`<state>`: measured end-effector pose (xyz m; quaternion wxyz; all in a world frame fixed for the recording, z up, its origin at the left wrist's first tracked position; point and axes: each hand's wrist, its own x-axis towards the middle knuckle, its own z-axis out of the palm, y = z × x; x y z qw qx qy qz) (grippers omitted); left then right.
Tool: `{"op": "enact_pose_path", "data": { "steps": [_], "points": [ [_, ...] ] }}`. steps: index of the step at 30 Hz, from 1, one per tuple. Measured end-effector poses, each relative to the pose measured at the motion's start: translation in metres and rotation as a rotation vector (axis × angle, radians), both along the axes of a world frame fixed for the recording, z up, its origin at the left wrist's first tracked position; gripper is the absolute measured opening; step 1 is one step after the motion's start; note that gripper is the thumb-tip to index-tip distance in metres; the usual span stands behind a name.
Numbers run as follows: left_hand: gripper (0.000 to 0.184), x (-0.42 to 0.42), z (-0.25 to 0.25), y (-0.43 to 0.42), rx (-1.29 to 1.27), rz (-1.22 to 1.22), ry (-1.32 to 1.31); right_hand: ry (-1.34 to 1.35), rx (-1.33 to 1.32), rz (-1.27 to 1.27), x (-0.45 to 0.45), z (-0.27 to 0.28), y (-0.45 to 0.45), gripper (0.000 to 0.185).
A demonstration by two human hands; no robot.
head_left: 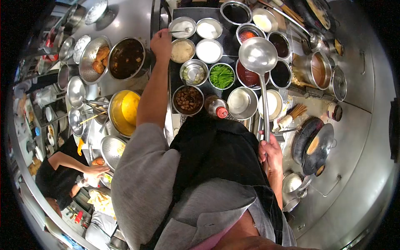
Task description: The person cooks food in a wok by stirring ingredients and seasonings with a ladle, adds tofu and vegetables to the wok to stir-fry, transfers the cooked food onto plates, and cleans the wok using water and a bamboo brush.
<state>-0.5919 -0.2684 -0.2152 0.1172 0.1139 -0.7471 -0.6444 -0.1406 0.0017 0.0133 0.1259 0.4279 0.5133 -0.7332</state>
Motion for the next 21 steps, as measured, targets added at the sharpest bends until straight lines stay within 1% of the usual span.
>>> {"op": "enact_pose_path", "data": {
  "steps": [1, 4, 7, 9, 10, 11, 13, 15, 16, 19, 21],
  "points": [
    [0.021, 0.007, 0.012, 0.002, 0.062, -0.001, -0.008, 0.01, -0.001, 0.024, -0.004, -0.002, 0.001, 0.038],
    [0.02, 0.027, 0.05, 0.01, 0.059, -0.049, -0.002, 0.03, -0.026, 0.081, -0.025, -0.005, 0.003, 0.038],
    [0.019, 0.055, 0.092, 0.029, 0.045, -0.194, 0.07, 0.026, 0.028, 0.194, -0.048, -0.011, 0.005, 0.039],
    [0.019, 0.054, 0.092, 0.049, -0.147, -0.209, 0.278, 0.036, 0.03, 0.247, -0.065, -0.018, 0.006, 0.039],
    [0.019, 0.051, 0.09, 0.058, -0.242, -0.217, 0.381, 0.04, 0.027, 0.258, -0.073, -0.022, 0.006, 0.039],
    [0.018, 0.043, 0.081, 0.067, -0.308, -0.233, 0.389, 0.043, 0.024, 0.269, -0.078, -0.025, 0.005, 0.039],
    [0.016, 0.018, 0.046, 0.085, -0.442, -0.258, 0.409, 0.055, -0.022, 0.255, -0.085, -0.021, 0.004, 0.038],
    [0.014, 0.001, 0.012, 0.099, -0.563, -0.372, 0.475, 0.078, -0.048, 0.249, -0.082, -0.02, 0.006, 0.037],
    [0.014, 0.001, 0.005, 0.105, -0.621, -0.43, 0.504, 0.075, -0.034, 0.237, -0.078, -0.018, 0.007, 0.037],
    [0.012, 0.004, -0.006, 0.114, -0.652, -0.553, 0.47, 0.064, -0.007, 0.182, -0.06, -0.01, 0.009, 0.038],
    [0.013, 0.002, -0.017, 0.118, -0.612, -0.53, 0.447, 0.047, -0.004, 0.125, -0.048, -0.007, 0.01, 0.039]
  ]
}}
